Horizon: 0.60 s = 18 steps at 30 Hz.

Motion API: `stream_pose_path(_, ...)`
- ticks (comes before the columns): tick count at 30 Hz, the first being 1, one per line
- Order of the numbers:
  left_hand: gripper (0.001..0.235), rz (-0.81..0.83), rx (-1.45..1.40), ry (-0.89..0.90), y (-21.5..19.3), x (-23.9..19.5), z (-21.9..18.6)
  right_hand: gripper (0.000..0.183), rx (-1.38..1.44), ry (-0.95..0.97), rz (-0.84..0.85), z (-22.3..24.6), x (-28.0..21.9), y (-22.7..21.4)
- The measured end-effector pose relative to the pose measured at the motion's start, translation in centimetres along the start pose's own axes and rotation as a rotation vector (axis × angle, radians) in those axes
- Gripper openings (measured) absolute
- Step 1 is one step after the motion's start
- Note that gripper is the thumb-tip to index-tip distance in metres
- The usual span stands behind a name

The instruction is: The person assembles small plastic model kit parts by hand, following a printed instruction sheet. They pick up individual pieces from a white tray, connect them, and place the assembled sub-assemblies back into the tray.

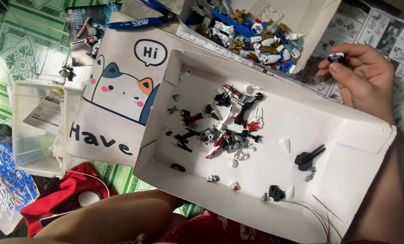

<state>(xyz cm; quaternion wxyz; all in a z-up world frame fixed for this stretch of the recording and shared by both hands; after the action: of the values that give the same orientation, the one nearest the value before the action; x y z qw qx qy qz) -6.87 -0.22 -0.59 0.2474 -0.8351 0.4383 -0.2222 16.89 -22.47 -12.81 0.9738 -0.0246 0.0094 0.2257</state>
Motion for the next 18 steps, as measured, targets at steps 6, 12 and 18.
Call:
stream_pose_path(6, 0.013, 0.003, 0.172, 0.039, -1.9, -0.9, 0.1, 0.031, -0.03, -0.013, 0.015, 0.2, -0.1, 0.1)
stream_pose_path(12, 0.013, -0.013, 0.352, 0.065, -3.2, -1.3, 1.0, 0.029, 0.006, -0.016, 0.016, -0.1, 0.0, -0.1)
stream_pose_path(18, 0.017, 0.657, 0.604, -0.625, -0.5, -3.2, 8.3, 0.029, -0.007, -0.022, 0.021, -0.2, 0.0, -0.1)
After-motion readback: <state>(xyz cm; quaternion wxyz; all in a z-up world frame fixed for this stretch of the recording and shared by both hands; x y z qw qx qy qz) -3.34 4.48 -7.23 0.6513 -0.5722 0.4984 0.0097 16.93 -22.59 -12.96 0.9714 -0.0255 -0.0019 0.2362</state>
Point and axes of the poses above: each hand's wrist, its own x-axis towards the middle knuckle, its own y-axis out of the palm, z = x × y, the point moved 4 cm from there along x, towards the middle knuckle
